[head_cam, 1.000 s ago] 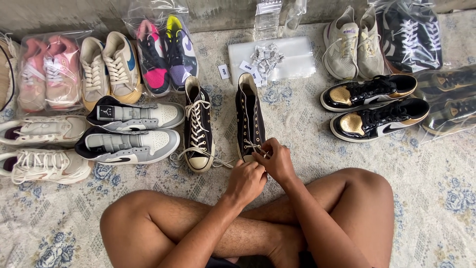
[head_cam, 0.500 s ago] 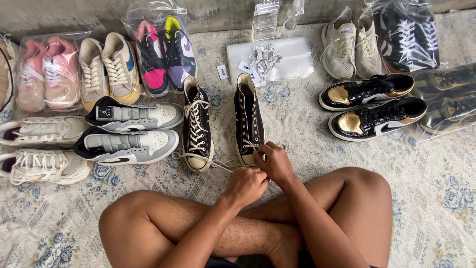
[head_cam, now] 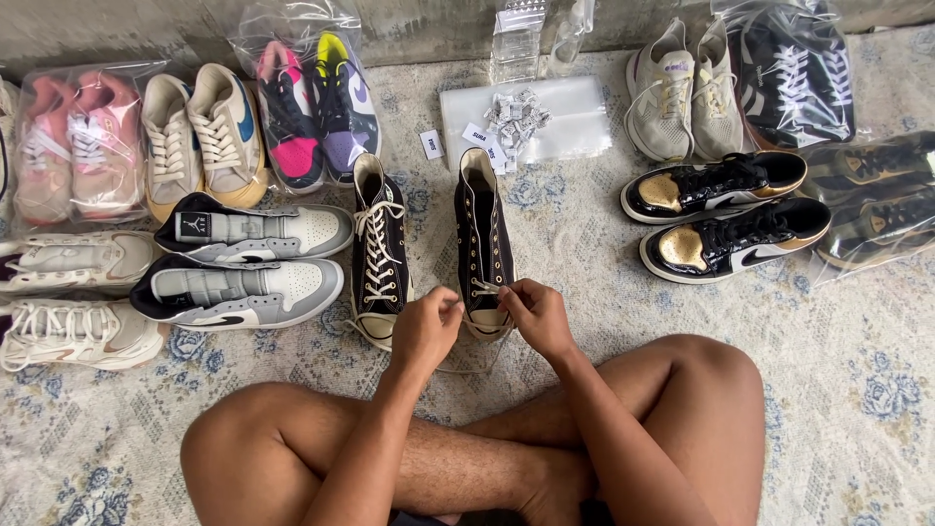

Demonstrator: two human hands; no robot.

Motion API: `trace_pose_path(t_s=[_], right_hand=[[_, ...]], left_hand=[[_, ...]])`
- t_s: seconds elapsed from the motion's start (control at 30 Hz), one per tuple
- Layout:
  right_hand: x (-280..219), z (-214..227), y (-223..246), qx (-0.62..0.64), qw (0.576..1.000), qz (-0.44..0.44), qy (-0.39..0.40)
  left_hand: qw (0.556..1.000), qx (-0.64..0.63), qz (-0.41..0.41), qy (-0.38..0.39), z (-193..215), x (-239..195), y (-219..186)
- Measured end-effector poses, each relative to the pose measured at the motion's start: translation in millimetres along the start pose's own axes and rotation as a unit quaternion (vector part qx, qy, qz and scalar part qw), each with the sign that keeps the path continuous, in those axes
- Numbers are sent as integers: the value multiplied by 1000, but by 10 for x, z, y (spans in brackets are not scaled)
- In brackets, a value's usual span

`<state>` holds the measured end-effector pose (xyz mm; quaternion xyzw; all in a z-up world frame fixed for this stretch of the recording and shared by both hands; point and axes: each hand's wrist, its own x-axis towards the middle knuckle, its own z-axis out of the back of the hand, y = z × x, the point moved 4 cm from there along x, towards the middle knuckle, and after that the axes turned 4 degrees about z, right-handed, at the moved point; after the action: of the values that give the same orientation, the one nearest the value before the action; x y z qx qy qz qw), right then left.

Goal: The person sits on a rug surrounded by various pairs of sneakers and laces a black high-top shoe. They thread white laces through the eyelets, pull them tight, and tie a knot.

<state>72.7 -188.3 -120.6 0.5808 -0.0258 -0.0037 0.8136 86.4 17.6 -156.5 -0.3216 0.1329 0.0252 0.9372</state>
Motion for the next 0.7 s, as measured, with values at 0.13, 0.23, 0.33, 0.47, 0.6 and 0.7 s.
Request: trace_pose_path(t_s=[0.13,0.23,0.33,0.47,0.6,0.7], right_hand=[[16,14,46,13,999,-22,22],[11,33,88,5,999,-12,38],[35,59,134,-30,999,23,29],[57,71,139,-32,998,42,21],[77,103,215,-55,994,92,4],[109,110,217,-87,988,127,15]], left_hand=[[997,-36,-62,-38,110,-68,-368],[991,-2,-116,-63,42,-90,-500],[983,30,-155,-95,-2,-52,-532],[970,78,-191,-133,-127,16,-506],[950,117,-222,-183,-263,66,-472],[953,118,-222,-172,-310,115,-417]])
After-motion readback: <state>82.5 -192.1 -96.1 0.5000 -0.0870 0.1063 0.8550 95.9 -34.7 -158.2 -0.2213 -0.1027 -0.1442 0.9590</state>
